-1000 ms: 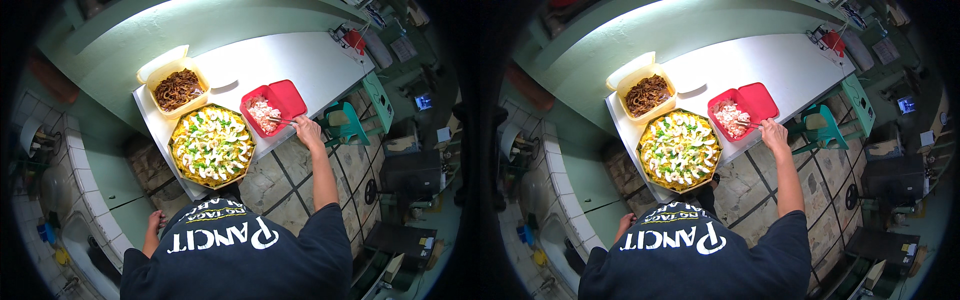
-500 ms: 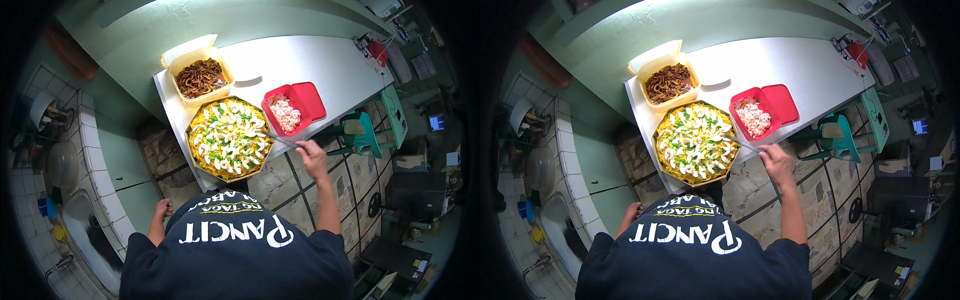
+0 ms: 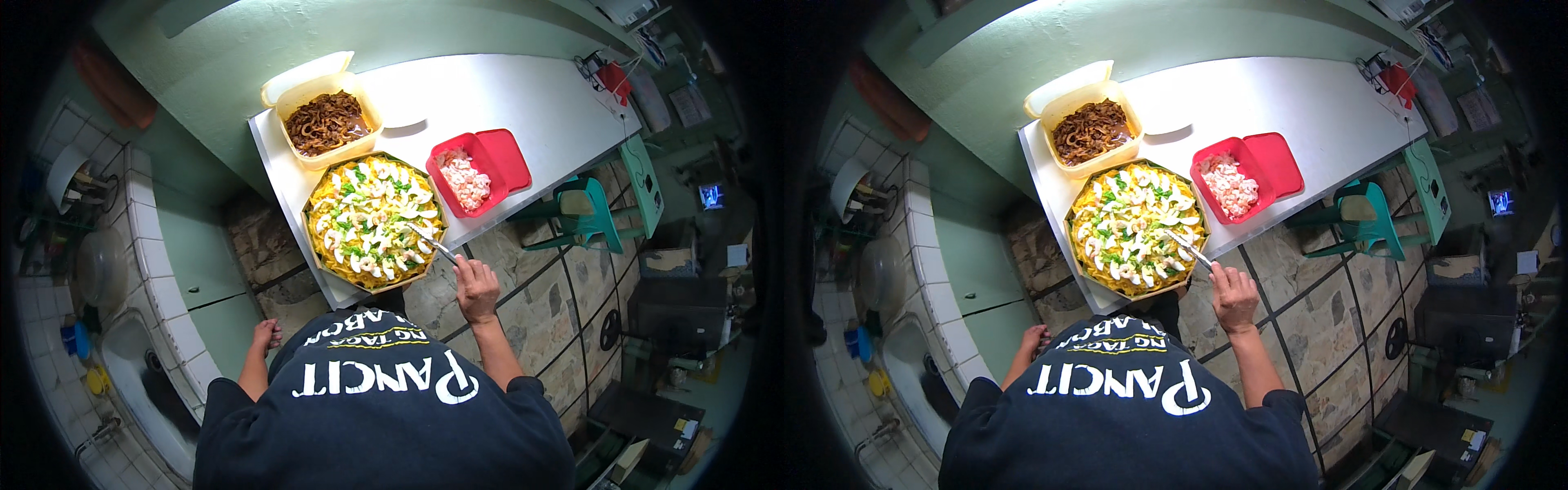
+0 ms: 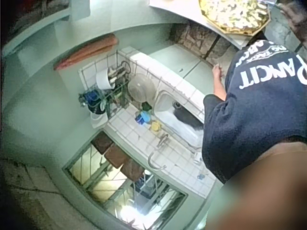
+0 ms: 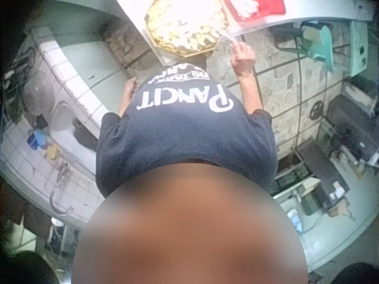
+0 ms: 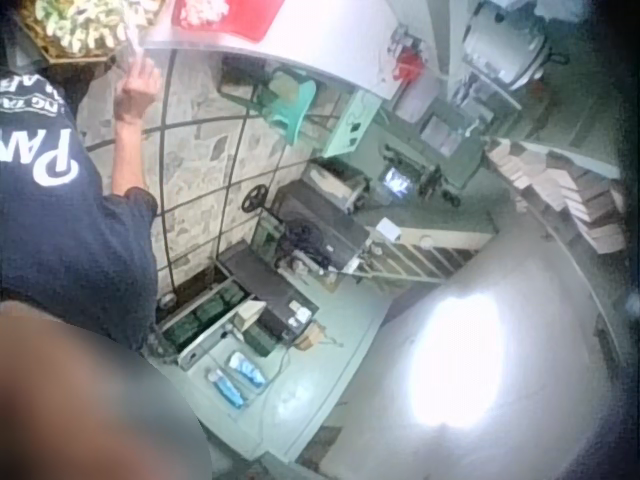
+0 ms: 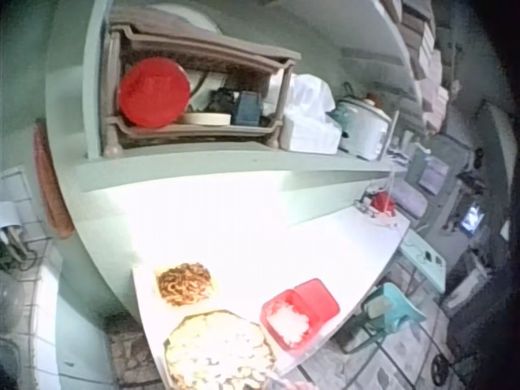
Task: The person places a large round tray of food on a counter and uses tongs to transfer small white pieces from a red container onto the tray. The person repeatedly picks up pieces and arranges them on the tray surface.
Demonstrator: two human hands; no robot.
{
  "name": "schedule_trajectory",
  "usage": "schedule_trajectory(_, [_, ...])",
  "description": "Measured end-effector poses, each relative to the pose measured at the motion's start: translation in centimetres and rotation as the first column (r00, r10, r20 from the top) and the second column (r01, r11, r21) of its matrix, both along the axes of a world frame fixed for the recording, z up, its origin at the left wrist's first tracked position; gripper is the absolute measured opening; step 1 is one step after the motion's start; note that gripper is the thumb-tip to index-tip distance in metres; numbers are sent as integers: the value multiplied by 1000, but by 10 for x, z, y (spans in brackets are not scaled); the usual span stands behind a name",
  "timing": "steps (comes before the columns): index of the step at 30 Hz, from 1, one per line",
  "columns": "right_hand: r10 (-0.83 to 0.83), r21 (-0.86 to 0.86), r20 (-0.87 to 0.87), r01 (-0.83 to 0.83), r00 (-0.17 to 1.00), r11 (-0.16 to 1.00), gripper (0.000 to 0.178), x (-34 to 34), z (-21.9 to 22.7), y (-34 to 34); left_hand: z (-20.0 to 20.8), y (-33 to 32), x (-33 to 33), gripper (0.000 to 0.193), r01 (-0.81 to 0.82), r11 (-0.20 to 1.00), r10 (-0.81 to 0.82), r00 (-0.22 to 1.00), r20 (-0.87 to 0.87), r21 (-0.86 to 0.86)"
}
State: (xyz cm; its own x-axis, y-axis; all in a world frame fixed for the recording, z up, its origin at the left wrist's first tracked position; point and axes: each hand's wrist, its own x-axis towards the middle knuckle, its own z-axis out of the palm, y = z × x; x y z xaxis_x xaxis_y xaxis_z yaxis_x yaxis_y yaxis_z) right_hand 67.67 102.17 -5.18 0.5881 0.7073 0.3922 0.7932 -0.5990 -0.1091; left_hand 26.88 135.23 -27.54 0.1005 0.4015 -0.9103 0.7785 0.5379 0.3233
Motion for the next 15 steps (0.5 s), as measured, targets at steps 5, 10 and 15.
schedule_trajectory(5, [1, -9, -81, -2, 997, 1000, 30, -12, -8, -2, -1, -1, -6, 25, -9, 1000, 9, 1000, -3, -13])
schedule_trajectory(10, [-41, 80, -198, 57, 979, 995, 27, -6, -3, -1, -5, 1, -3, 26, -11, 1000, 10, 1000, -21, -12])
schedule_trajectory(15, [-58, 139, -185, 85, 981, 987, 27, 14, 2, 5, -9, 1, 1, 24, -17, 1000, 17, 1000, 24, -26])
